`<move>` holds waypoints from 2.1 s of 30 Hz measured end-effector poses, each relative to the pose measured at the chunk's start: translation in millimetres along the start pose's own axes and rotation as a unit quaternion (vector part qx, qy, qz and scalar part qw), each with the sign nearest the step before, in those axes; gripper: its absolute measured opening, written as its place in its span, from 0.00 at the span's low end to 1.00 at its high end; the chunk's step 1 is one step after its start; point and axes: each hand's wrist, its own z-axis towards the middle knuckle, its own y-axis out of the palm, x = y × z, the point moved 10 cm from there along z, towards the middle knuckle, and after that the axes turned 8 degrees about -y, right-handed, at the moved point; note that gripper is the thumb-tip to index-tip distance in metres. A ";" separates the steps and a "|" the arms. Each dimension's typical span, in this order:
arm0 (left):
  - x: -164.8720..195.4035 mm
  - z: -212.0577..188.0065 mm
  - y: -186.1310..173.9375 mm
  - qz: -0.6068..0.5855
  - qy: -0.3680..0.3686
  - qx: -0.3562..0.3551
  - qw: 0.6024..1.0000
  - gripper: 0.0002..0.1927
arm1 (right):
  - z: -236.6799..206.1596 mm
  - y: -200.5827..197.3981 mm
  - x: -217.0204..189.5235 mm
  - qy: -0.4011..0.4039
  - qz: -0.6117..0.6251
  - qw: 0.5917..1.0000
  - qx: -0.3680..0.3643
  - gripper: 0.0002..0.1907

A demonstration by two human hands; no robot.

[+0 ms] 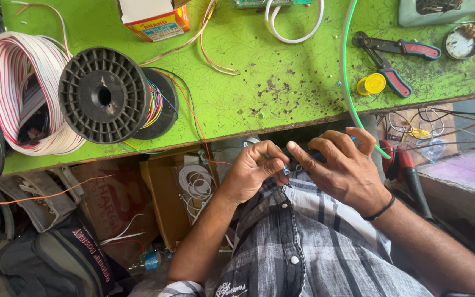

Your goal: The person strips insulation from several short wire segments using wire strippers and places them on the workbench. The person then slides a piece of heat-shrink tubing over a wire and uses a soldering iron to heat it.

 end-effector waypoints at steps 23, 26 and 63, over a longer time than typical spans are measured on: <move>56.7 -36.2 31.5 0.080 0.044 -0.021 0.996 0.07 | 4.9 -75.0 112.5 0.102 -0.127 0.976 0.144 0.26; 71.5 -44.5 48.8 0.109 0.050 -0.009 0.993 0.08 | 39.0 -52.2 157.0 0.100 -0.105 0.984 0.106 0.29; 136.8 -22.7 75.8 -0.024 0.196 0.044 0.979 0.14 | 78.6 -66.4 208.6 0.101 -0.180 0.978 -0.016 0.35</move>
